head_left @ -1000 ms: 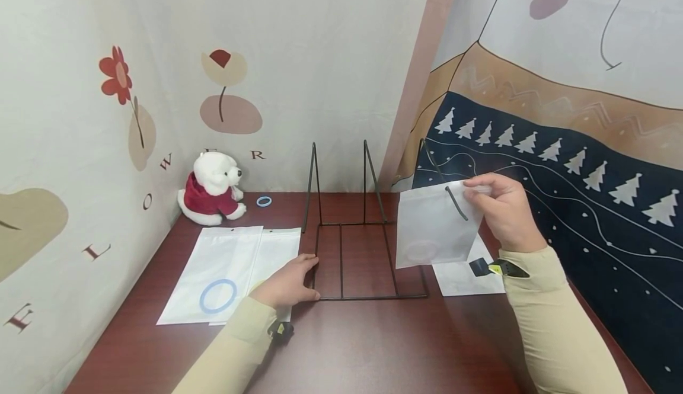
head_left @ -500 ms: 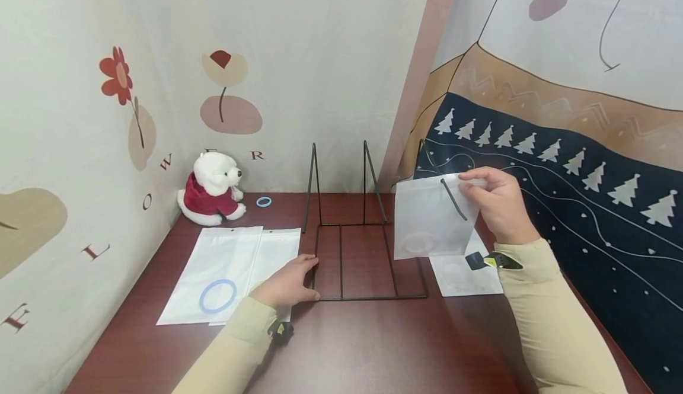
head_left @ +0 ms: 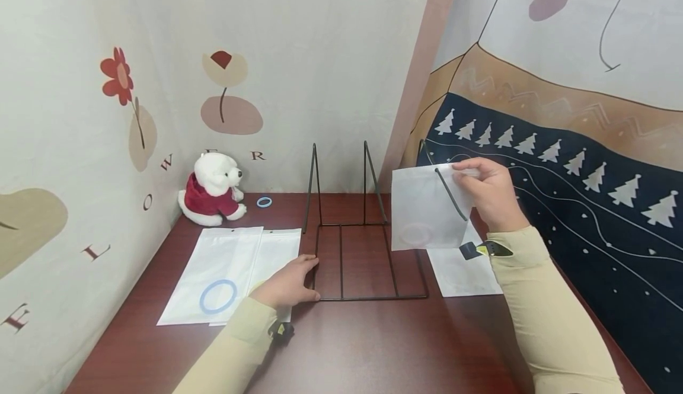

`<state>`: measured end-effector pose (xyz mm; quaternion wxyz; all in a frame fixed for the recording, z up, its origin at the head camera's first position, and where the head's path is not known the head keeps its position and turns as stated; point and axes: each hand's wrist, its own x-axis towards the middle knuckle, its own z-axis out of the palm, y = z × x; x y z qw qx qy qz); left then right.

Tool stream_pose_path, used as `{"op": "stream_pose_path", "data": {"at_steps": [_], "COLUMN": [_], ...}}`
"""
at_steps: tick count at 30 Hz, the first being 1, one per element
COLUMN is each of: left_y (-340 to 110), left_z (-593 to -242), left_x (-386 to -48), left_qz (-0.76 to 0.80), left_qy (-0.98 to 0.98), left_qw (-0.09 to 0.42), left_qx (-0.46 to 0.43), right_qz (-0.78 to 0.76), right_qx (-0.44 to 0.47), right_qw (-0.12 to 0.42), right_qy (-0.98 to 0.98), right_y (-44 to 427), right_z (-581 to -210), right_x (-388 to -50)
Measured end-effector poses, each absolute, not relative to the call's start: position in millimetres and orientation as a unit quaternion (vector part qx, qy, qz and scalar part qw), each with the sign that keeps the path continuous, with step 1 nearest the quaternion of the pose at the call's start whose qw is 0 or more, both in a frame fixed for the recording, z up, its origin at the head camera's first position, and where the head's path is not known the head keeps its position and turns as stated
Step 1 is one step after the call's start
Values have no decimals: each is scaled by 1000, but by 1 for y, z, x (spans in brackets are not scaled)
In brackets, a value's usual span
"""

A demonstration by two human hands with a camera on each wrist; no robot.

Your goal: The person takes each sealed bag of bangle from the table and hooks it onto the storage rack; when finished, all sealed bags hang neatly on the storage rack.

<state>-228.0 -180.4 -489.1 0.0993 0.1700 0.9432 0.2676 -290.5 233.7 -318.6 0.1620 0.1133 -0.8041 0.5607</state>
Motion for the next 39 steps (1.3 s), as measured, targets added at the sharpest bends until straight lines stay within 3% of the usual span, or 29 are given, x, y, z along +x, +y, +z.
{"op": "stream_pose_path", "data": {"at_steps": [39], "left_y": [-179], "left_z": [-490], "left_x": [-227], "left_qz": [268], "left_qy": [943], "left_qw": [104], "left_qx": [168], "right_qz": [564], "right_qx": [97], "right_qw": [174], "right_qy": [-802], "right_y": [220], "right_z": [-313], "right_x": [-331]}}
